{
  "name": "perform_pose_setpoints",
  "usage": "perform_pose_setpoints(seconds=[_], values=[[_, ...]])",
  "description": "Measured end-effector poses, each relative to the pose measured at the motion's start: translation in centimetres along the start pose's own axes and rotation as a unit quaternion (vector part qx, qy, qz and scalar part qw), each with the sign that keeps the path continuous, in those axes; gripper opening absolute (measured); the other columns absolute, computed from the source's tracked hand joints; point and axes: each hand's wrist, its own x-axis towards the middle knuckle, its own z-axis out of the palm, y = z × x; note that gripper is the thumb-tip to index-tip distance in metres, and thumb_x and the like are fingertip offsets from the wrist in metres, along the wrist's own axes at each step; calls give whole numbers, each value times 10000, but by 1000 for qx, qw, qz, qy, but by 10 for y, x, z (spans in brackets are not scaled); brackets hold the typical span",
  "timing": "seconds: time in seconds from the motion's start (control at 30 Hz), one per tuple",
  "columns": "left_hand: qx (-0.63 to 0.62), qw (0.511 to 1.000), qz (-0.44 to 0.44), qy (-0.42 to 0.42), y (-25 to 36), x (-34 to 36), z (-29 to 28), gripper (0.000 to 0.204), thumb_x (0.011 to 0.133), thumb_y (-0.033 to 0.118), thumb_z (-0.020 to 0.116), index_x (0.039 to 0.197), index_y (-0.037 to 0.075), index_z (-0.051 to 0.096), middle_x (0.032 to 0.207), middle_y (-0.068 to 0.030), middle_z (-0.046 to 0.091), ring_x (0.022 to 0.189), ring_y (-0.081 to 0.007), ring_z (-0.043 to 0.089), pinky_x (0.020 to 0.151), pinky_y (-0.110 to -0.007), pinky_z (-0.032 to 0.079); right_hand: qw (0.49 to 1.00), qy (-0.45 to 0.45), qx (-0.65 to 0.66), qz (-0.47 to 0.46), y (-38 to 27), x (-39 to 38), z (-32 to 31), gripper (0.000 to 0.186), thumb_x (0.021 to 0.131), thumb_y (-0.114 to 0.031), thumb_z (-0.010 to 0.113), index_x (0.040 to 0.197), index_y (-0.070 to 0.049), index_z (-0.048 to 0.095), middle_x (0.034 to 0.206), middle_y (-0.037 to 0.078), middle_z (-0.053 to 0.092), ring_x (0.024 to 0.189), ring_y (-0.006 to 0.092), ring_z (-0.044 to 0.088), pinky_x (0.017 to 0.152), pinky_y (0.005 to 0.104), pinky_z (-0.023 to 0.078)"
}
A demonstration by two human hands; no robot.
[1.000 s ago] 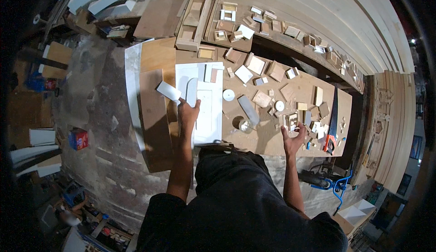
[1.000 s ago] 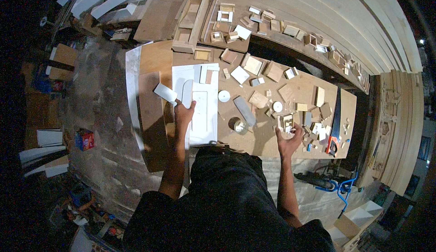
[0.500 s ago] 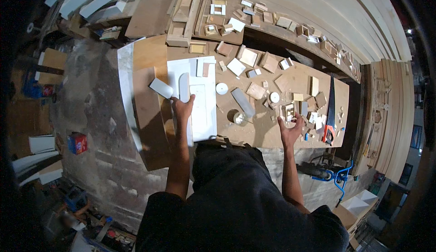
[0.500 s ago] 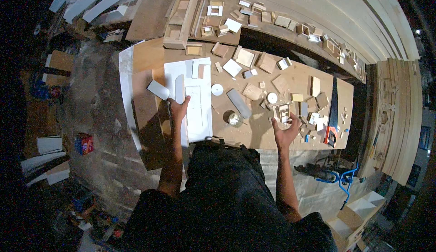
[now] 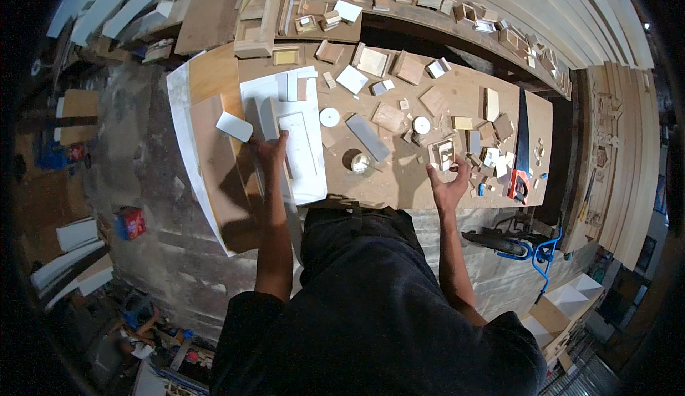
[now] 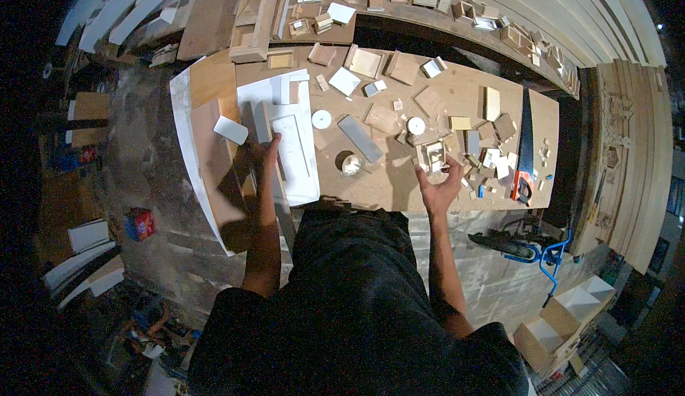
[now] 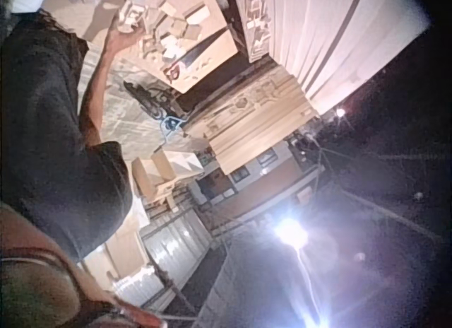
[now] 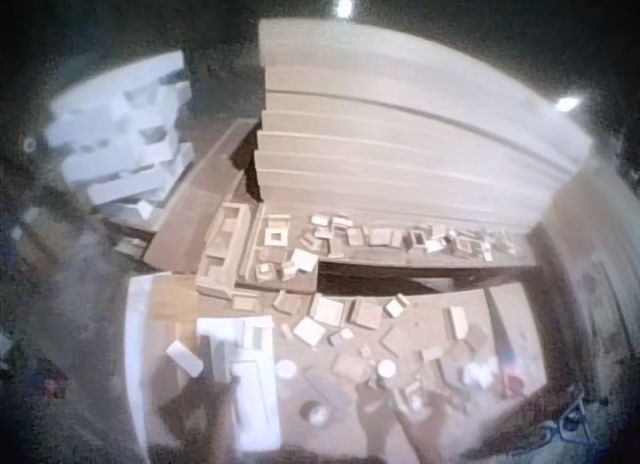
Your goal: The person applies glue to a small wooden piece using a applicator stick and then saws a piece of wood with a hand saw.
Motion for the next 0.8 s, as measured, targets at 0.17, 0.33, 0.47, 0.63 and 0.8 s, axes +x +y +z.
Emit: perform_pose_setpoints(seconds=[0.17, 0.33, 0.47, 0.63, 0.8], values=[[-17, 1000, -6, -17, 30, -12, -7, 934, 667, 386, 882, 1289, -157, 446, 1259, -315, 554, 1158, -429, 557, 1007, -461, 445, 1000, 3, -8, -24, 8, 8, -3, 597, 642, -255, 895, 1113, -35, 602, 1008, 109, 571, 857, 246, 563, 775, 384, 481], [38, 999, 11, 7, 48, -20, -13, 845, 660, 398, 907, 1231, -105, 540, 1200, -238, 633, 1097, -350, 609, 985, -446, 452, 1000, 0, 6, -14, 11, 22, -3, 601, 642, -251, 894, 1116, -32, 598, 1010, 113, 573, 870, 251, 567, 788, 385, 484], [54, 997, 35, 39, 54, -27, -6, 886, 664, 405, 890, 1289, -87, 498, 1272, -255, 575, 1172, -378, 561, 1016, -457, 434, 1000, 12, -8, -11, 18, 31, -6, 615, 644, -254, 896, 1130, -33, 591, 1017, 116, 571, 880, 256, 572, 802, 389, 486], [67, 995, 53, 56, 16, -11, 2, 849, 670, 370, 912, 1293, -57, 523, 1249, -202, 620, 1147, -333, 591, 1002, -448, 438, 1000, 6, -10, -10, 14, 42, -9, 626, 641, -276, 899, 1130, -31, 594, 1023, 123, 575, 883, 271, 578, 806, 400, 489], [37, 998, 26, 38, 30, -22, -5, 829, 666, 354, 914, 1295, -32, 536, 1245, -189, 626, 1138, -326, 597, 991, -447, 446, 1000, 6, -19, 0, 17, 43, -9, 624, 636, -296, 897, 1115, -24, 604, 1021, 131, 575, 879, 276, 576, 800, 403, 489]])
